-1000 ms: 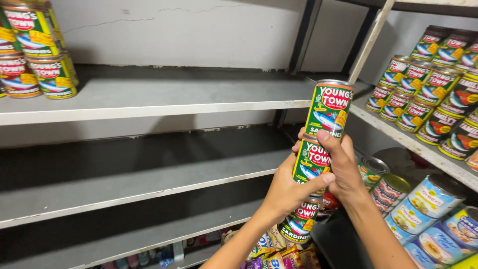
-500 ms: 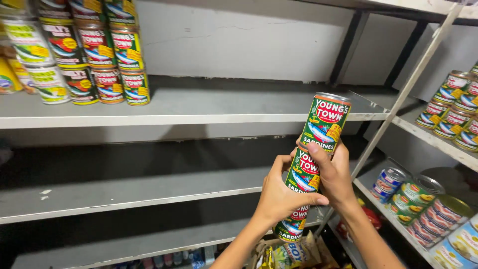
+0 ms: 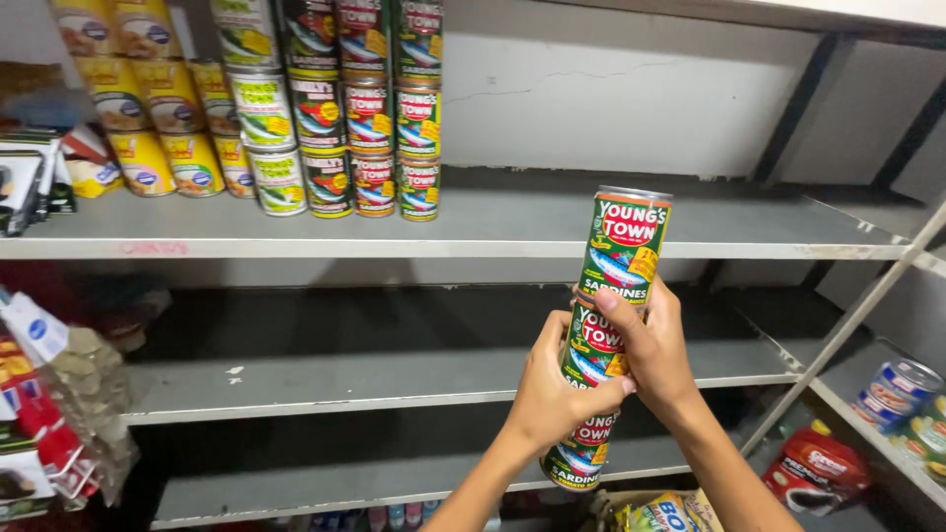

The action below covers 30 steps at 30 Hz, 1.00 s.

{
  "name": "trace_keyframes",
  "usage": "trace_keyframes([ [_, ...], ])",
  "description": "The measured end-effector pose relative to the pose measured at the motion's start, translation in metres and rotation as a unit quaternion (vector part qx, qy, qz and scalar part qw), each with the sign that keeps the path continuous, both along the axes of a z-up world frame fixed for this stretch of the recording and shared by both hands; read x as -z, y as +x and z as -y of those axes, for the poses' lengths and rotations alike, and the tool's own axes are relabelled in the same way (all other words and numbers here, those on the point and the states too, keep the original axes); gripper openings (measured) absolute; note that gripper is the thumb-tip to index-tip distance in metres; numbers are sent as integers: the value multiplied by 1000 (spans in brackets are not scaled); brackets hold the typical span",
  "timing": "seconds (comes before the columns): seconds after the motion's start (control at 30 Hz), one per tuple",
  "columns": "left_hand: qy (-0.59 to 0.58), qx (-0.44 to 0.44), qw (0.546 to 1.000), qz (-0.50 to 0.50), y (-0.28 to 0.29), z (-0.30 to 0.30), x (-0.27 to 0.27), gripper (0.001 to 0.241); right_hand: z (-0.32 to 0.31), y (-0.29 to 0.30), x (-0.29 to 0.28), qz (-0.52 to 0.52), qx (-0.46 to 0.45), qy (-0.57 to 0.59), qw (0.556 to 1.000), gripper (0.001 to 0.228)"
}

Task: Organizing and stacking various canned goods including sardines and tuna on store shelves.

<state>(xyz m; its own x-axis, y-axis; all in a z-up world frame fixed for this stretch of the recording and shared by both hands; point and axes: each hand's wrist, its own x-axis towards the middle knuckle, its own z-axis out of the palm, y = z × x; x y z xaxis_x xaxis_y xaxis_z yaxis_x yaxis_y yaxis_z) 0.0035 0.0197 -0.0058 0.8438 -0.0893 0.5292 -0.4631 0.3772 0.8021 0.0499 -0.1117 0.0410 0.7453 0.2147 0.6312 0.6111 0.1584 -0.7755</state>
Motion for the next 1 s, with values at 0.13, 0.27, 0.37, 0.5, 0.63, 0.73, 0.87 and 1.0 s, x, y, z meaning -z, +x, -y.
trace_keyframes([
  [0.13,117,-174,976,61,6,-31,0,56,-20,8,-3,-42,-26,-23,998,39],
  [0.27,151,-241,955,89,19,-51,-31,58,-38,3,-33,-67,-61,28,995,39],
  [0.37,170,-295,928,149,37,-60,-55,62,-45,5,-65,60,-18,16,998,41],
  [0.5,183,-346,890,234,65,-72,-88,67,-48,20,-100,84,-49,-13,995,42],
  [0.63,183,-368,857,311,100,-81,-117,67,-47,43,-125,147,-15,-44,988,40],
  [0.73,172,-372,841,354,128,-81,-124,65,-49,68,-128,188,19,-50,981,39],
  [0.87,159,-367,831,386,163,-84,-122,64,-53,105,-123,229,0,-32,973,43],
  [1.0,156,-376,837,367,182,-84,-112,63,-58,129,-118,218,3,-44,975,43],
])
